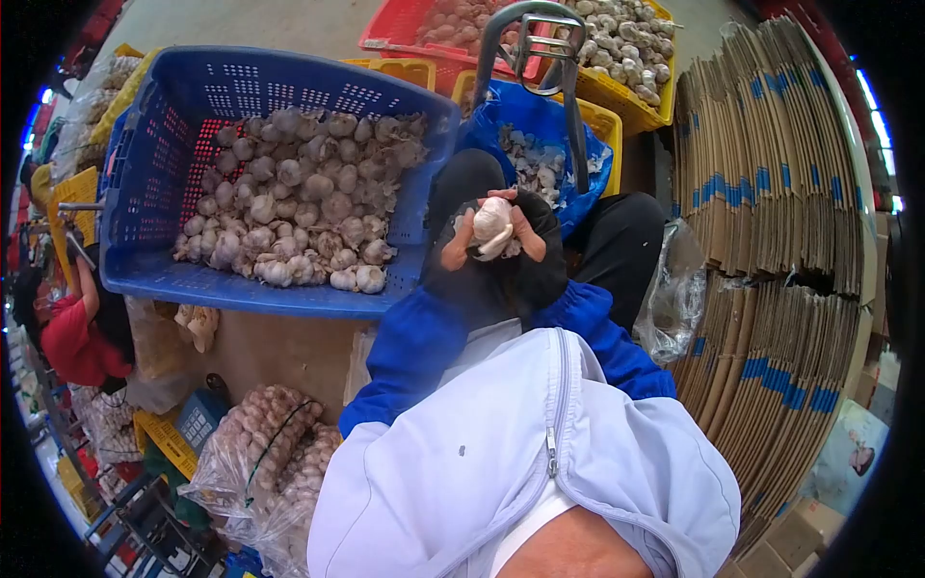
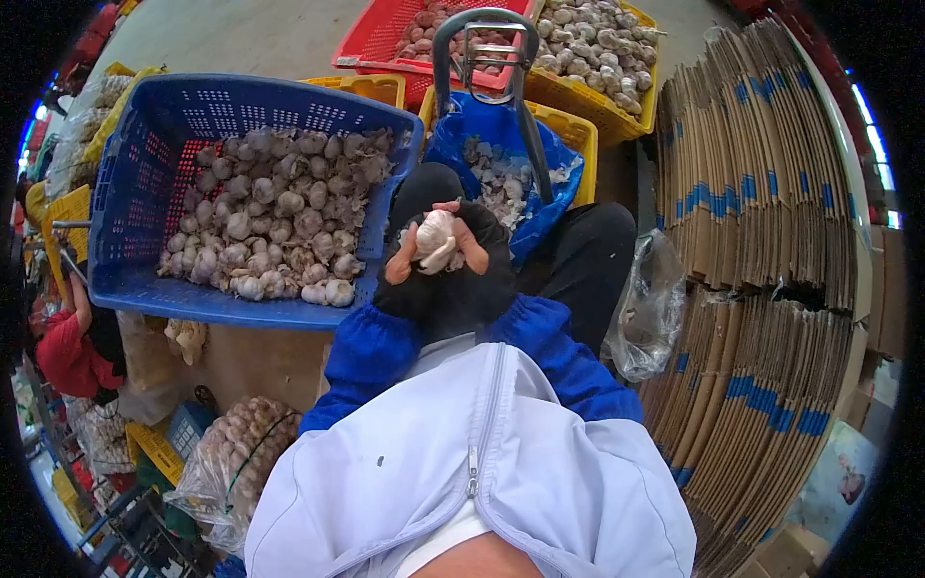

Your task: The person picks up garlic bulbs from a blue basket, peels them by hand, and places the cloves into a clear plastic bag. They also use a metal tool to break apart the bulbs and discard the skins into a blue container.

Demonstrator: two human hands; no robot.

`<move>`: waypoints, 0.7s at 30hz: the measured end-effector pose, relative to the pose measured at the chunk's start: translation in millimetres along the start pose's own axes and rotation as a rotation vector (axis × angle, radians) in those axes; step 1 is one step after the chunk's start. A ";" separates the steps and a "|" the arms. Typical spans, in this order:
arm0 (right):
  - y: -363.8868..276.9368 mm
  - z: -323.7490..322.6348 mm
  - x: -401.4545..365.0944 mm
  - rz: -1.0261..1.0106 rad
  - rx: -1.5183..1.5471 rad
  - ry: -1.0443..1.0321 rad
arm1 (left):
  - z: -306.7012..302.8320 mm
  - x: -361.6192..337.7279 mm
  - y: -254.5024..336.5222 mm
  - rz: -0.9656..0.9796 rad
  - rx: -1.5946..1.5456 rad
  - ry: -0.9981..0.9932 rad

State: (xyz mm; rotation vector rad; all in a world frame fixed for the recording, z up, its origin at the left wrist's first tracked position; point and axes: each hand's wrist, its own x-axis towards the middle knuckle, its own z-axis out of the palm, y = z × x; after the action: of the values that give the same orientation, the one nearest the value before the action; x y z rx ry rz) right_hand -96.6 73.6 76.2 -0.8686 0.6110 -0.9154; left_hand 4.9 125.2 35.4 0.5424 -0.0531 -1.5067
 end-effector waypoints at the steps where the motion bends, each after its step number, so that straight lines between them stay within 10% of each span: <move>1: -1.8 -6.9 1.9 0.032 0.000 -0.011 | 17.7 -9.9 9.0 -0.001 0.102 -0.134; 5: -15.8 -11.4 -1.9 0.143 0.006 -0.045 | -13.9 -4.6 -4.5 0.067 0.328 -0.287; 8: -11.3 -13.4 -2.8 -0.230 -0.458 -0.207 | -5.2 2.2 -5.7 0.184 0.430 -0.246; 15: -14.1 -7.4 -14.2 -0.267 -1.124 -0.109 | 3.1 -4.3 -17.5 0.081 0.427 -0.116; 21: 8.4 -7.6 -5.3 -0.247 -0.507 0.189 | -7.7 11.6 -24.5 0.043 0.080 -0.144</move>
State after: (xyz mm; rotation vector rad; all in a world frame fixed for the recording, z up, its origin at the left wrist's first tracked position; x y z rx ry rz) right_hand -101.4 78.0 65.6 -1.3424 0.9371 -1.0940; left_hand -14.0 117.2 16.1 0.4926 -0.2363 -1.5047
